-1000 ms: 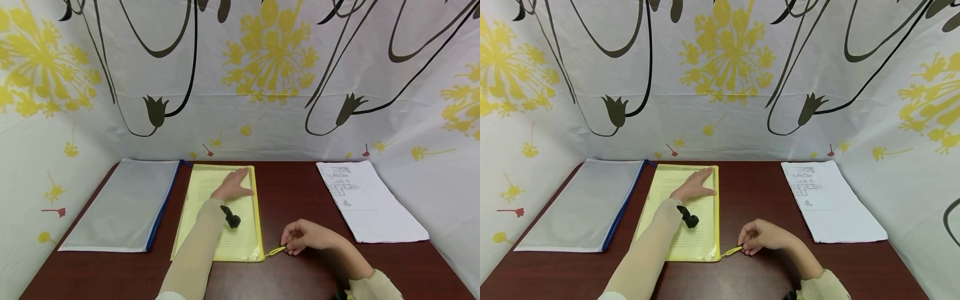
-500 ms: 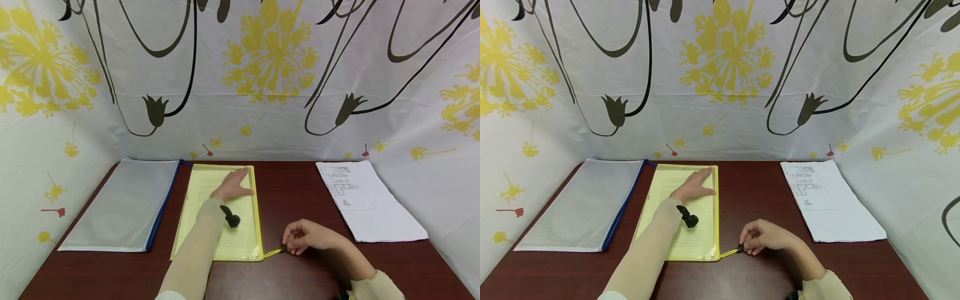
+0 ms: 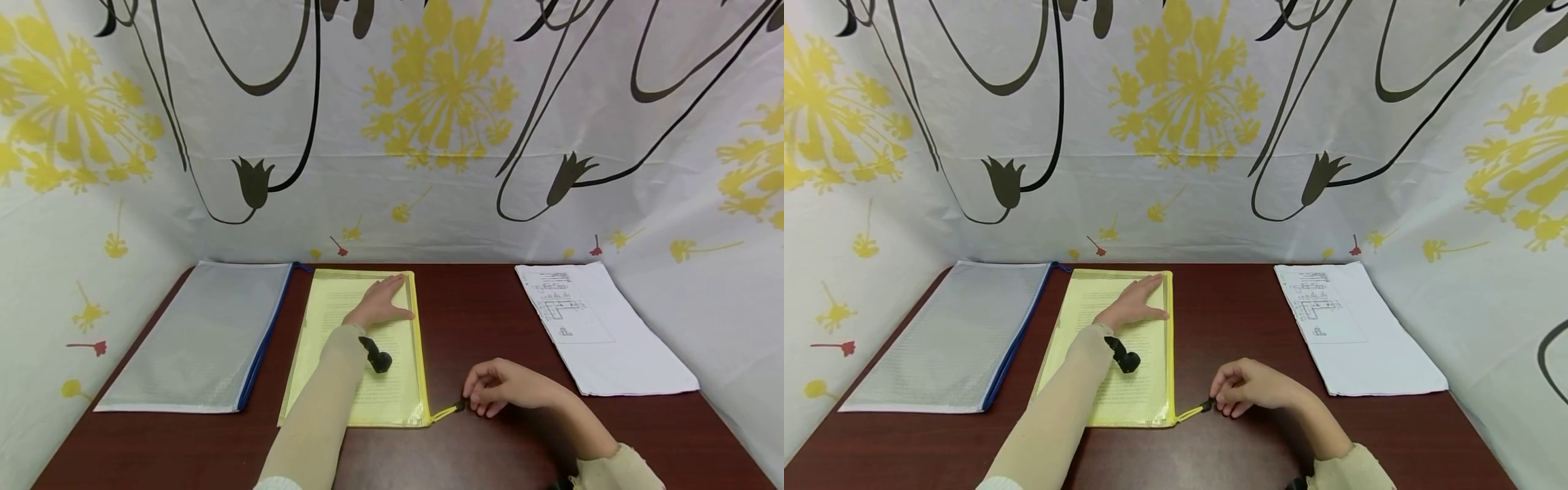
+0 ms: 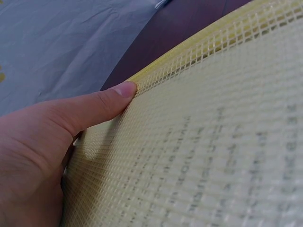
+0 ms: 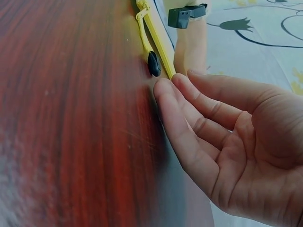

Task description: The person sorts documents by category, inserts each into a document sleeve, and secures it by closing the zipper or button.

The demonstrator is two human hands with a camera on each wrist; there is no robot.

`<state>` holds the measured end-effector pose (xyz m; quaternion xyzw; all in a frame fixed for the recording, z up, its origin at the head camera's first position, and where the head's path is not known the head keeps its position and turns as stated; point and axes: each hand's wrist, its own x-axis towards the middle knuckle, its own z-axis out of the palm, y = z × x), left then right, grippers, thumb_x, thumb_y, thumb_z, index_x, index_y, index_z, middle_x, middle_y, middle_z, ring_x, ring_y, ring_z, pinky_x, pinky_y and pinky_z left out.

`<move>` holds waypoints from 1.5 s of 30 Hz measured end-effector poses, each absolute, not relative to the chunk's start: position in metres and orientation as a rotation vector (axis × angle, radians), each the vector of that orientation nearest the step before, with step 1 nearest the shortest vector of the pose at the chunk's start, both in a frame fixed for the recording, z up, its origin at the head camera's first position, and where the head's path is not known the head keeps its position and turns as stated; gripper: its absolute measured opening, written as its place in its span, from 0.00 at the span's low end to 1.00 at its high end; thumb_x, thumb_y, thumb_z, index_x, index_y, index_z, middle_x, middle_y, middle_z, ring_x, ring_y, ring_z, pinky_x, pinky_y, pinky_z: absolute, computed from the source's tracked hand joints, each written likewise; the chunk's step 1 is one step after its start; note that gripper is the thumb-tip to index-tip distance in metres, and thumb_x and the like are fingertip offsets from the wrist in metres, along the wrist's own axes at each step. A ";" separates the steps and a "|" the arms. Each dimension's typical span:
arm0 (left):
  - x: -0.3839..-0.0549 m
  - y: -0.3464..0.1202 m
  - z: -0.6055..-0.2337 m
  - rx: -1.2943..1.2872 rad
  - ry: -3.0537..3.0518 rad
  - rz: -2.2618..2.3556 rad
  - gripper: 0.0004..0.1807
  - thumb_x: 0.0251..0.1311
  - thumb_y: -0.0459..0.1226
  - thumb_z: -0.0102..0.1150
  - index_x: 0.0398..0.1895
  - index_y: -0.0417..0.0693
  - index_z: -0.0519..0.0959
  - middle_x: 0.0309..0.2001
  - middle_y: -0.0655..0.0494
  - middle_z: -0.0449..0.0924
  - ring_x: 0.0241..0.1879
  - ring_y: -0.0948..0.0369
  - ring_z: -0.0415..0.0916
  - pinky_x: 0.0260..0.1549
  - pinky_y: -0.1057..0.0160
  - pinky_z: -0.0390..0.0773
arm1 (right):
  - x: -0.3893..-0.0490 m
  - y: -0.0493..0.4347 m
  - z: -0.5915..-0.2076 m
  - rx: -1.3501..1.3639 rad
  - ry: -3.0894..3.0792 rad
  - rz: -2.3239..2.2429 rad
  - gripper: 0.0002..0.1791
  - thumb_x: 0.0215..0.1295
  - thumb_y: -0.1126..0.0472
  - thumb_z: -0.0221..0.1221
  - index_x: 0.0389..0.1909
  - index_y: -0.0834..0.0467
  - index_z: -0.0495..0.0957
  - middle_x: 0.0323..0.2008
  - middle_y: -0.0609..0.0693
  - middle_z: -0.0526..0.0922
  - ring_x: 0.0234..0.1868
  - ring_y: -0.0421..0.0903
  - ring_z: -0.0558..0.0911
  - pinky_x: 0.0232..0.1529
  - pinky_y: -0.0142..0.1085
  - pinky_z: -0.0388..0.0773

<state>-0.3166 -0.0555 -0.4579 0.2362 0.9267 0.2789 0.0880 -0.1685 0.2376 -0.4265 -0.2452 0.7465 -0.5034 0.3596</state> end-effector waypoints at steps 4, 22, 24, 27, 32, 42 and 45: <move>-0.318 -0.056 -0.459 0.705 2.761 0.826 0.52 0.59 0.55 0.66 0.80 0.47 0.50 0.81 0.53 0.48 0.81 0.55 0.43 0.81 0.51 0.39 | -0.169 0.242 -0.424 -0.630 1.949 -1.293 0.12 0.72 0.64 0.56 0.46 0.71 0.77 0.37 0.59 0.84 0.35 0.43 0.85 0.36 0.35 0.87; -0.319 -0.055 -0.461 0.692 2.778 0.799 0.52 0.60 0.55 0.66 0.80 0.47 0.50 0.81 0.53 0.48 0.80 0.54 0.44 0.81 0.52 0.39 | -0.178 0.276 -0.411 -0.701 2.104 -1.342 0.16 0.75 0.63 0.52 0.53 0.73 0.73 0.47 0.71 0.81 0.46 0.47 0.87 0.48 0.37 0.86; -0.319 -0.056 -0.461 0.695 2.777 0.802 0.52 0.60 0.56 0.66 0.80 0.47 0.50 0.81 0.53 0.48 0.80 0.55 0.44 0.81 0.52 0.39 | -0.179 0.282 -0.409 -0.708 2.152 -1.350 0.16 0.76 0.63 0.51 0.53 0.74 0.73 0.48 0.72 0.81 0.47 0.47 0.87 0.48 0.37 0.86; -0.319 -0.056 -0.461 0.697 2.775 0.805 0.52 0.60 0.56 0.66 0.80 0.47 0.50 0.81 0.54 0.48 0.80 0.55 0.44 0.81 0.52 0.39 | -0.180 0.292 -0.406 -0.695 2.252 -1.359 0.16 0.76 0.63 0.51 0.53 0.74 0.73 0.48 0.69 0.82 0.47 0.43 0.87 0.47 0.36 0.86; -0.319 -0.055 -0.461 0.696 2.776 0.804 0.52 0.60 0.55 0.66 0.80 0.47 0.50 0.81 0.54 0.48 0.80 0.55 0.44 0.81 0.52 0.39 | -0.180 0.307 -0.401 -0.526 2.477 -1.409 0.17 0.74 0.62 0.55 0.53 0.72 0.75 0.46 0.52 0.86 0.45 0.35 0.85 0.44 0.32 0.86; -0.318 -0.054 -0.461 0.694 2.774 0.824 0.52 0.59 0.55 0.66 0.80 0.47 0.51 0.81 0.54 0.48 0.80 0.55 0.44 0.81 0.52 0.38 | -0.180 0.345 -0.403 0.015 2.804 -1.538 0.15 0.72 0.56 0.58 0.52 0.62 0.81 0.35 0.18 0.77 0.38 0.20 0.79 0.38 0.20 0.82; -0.318 -0.055 -0.461 0.693 2.774 0.822 0.52 0.60 0.55 0.66 0.80 0.47 0.51 0.81 0.54 0.48 0.80 0.55 0.44 0.81 0.52 0.38 | -0.181 0.359 -0.404 0.164 2.909 -1.427 0.25 0.73 0.52 0.57 0.57 0.69 0.76 0.35 0.16 0.73 0.34 0.18 0.76 0.34 0.19 0.80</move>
